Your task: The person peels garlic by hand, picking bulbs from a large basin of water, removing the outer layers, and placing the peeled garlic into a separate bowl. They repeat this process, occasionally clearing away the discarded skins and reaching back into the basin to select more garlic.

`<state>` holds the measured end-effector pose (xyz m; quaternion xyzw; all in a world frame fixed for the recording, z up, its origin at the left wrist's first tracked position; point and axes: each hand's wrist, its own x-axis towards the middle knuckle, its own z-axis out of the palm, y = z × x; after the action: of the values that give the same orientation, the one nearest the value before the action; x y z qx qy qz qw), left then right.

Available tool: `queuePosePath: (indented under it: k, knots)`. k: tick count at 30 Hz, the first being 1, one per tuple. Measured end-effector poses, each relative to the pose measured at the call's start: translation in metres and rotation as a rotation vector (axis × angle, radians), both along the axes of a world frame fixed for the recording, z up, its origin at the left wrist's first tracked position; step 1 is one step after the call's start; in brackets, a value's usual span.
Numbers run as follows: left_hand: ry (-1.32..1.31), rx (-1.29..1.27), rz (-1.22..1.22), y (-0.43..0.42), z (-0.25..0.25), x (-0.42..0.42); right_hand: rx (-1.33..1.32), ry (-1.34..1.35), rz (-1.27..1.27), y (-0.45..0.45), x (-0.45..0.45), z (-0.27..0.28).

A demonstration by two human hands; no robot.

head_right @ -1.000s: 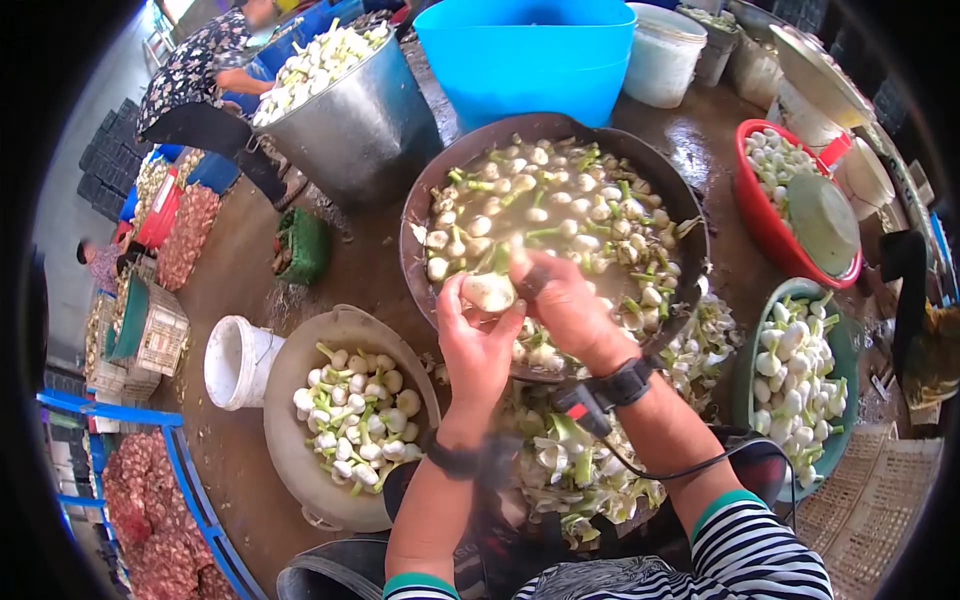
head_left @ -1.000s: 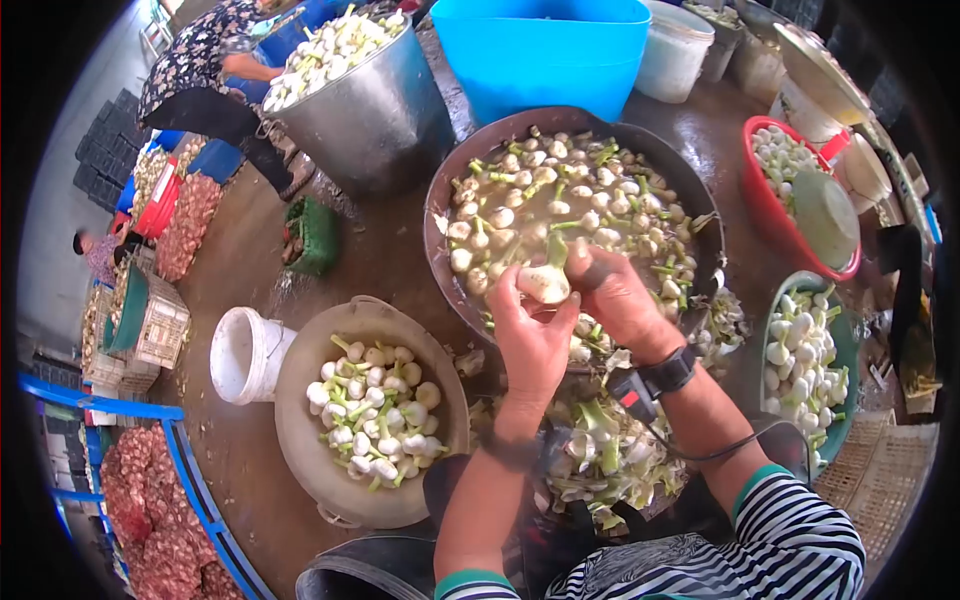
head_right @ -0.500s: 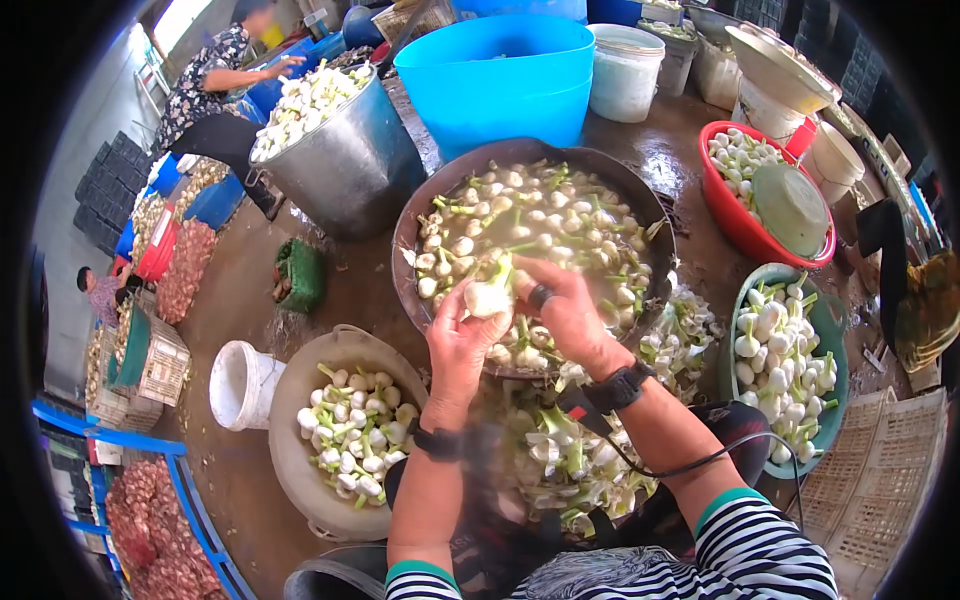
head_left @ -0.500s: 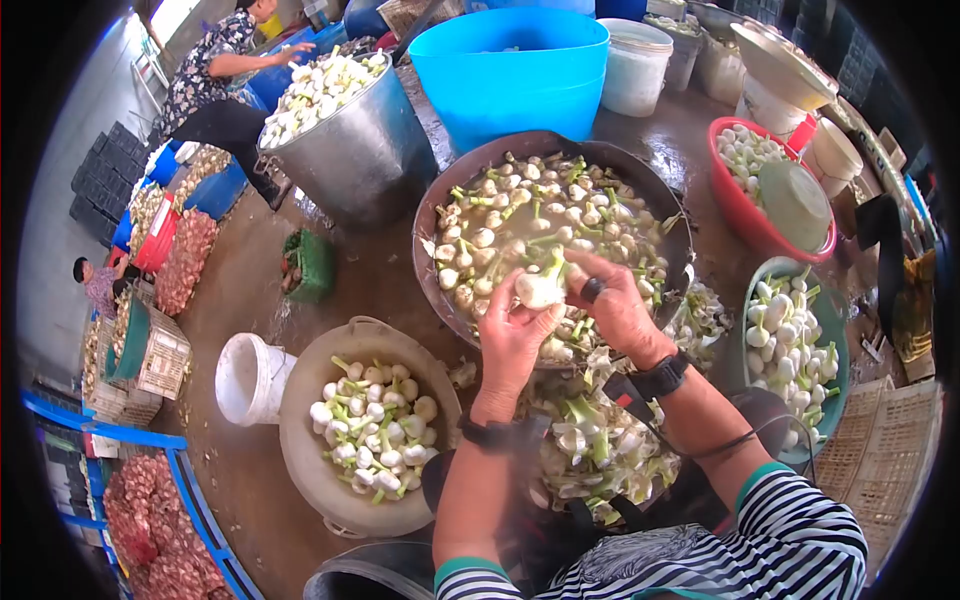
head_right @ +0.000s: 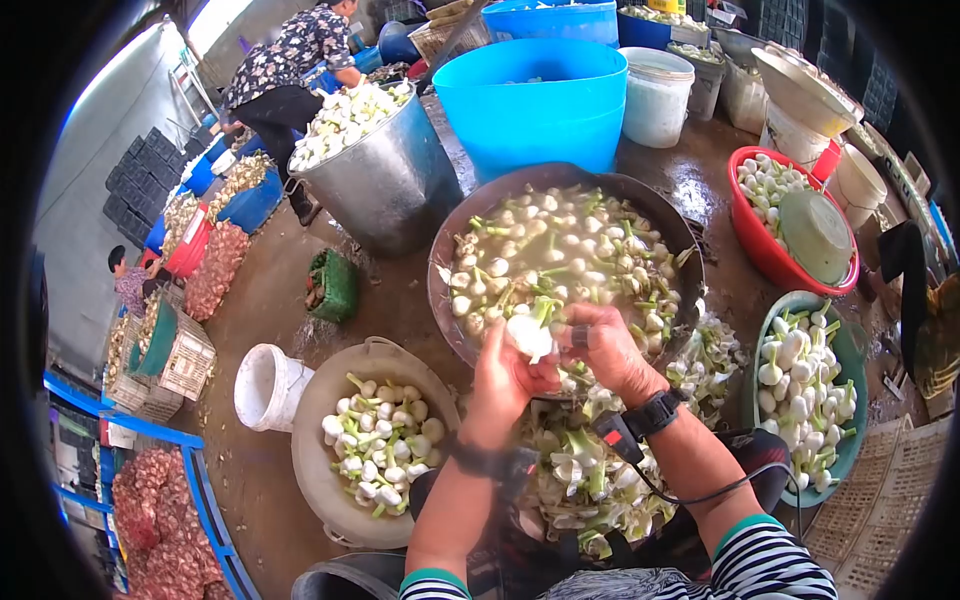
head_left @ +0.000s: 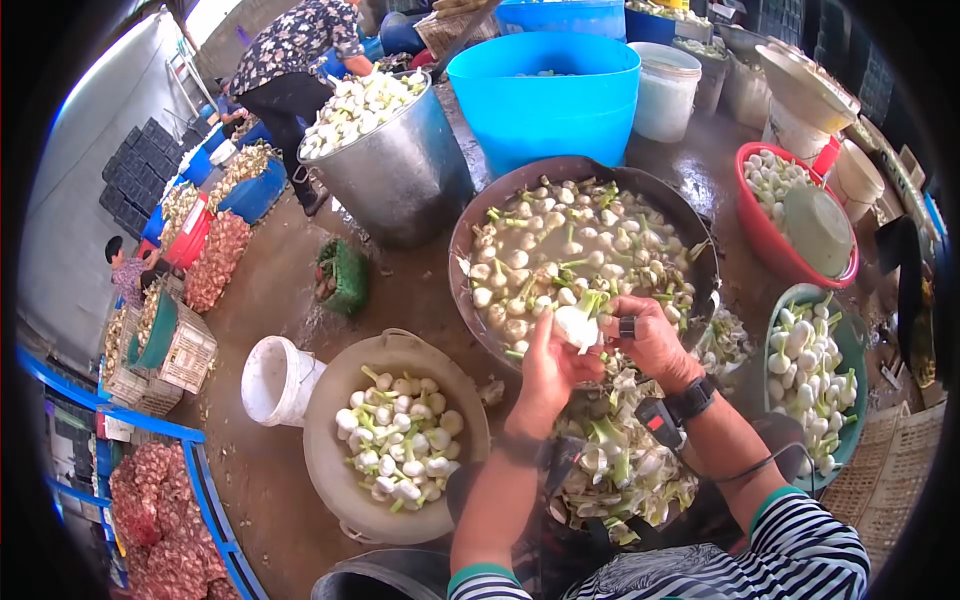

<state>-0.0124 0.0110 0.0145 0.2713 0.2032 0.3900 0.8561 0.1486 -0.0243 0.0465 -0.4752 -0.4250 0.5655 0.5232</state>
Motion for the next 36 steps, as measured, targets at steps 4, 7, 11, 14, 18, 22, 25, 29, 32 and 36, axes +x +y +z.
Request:
queuePosePath:
  k: [4,7,11,14,18,22,25,29,32,36]
  knots:
    - [0.436,0.205,0.293,0.0,-0.006,0.008,0.144,-0.3,-0.081,-0.002,-0.005,-0.006]
    - [0.303,0.185,0.151,0.0,-0.009,0.003,0.384,-0.378,0.035,-0.007,0.005,-0.001]
    - [-0.144,0.181,0.02,0.002,-0.005,-0.004,-0.139,0.764,-0.157,0.002,-0.002,-0.021]
    - [-0.208,0.235,0.039,-0.001,0.001,-0.01,0.115,-0.144,-0.092,-0.003,0.021,-0.067]
    - [-0.018,0.155,0.23,0.005,0.002,-0.01,0.051,-1.282,0.154,-0.04,0.011,-0.097]
    - [0.38,0.349,0.312,-0.005,0.01,0.0,0.151,-0.377,-0.058,-0.024,0.024,-0.042]
    - [0.527,0.578,0.511,0.0,-0.034,0.03,0.401,-0.614,-0.148,-0.007,-0.001,-0.017]
    - [0.454,0.543,0.484,-0.003,-0.027,0.024,0.421,-0.281,-0.015,0.016,0.06,-0.095]
    - [0.384,0.49,0.39,0.002,-0.036,0.024,0.348,-0.073,-0.019,0.022,0.08,-0.117]
    - [0.16,0.336,0.239,-0.002,-0.012,0.005,0.213,0.11,0.159,0.035,0.103,-0.114]
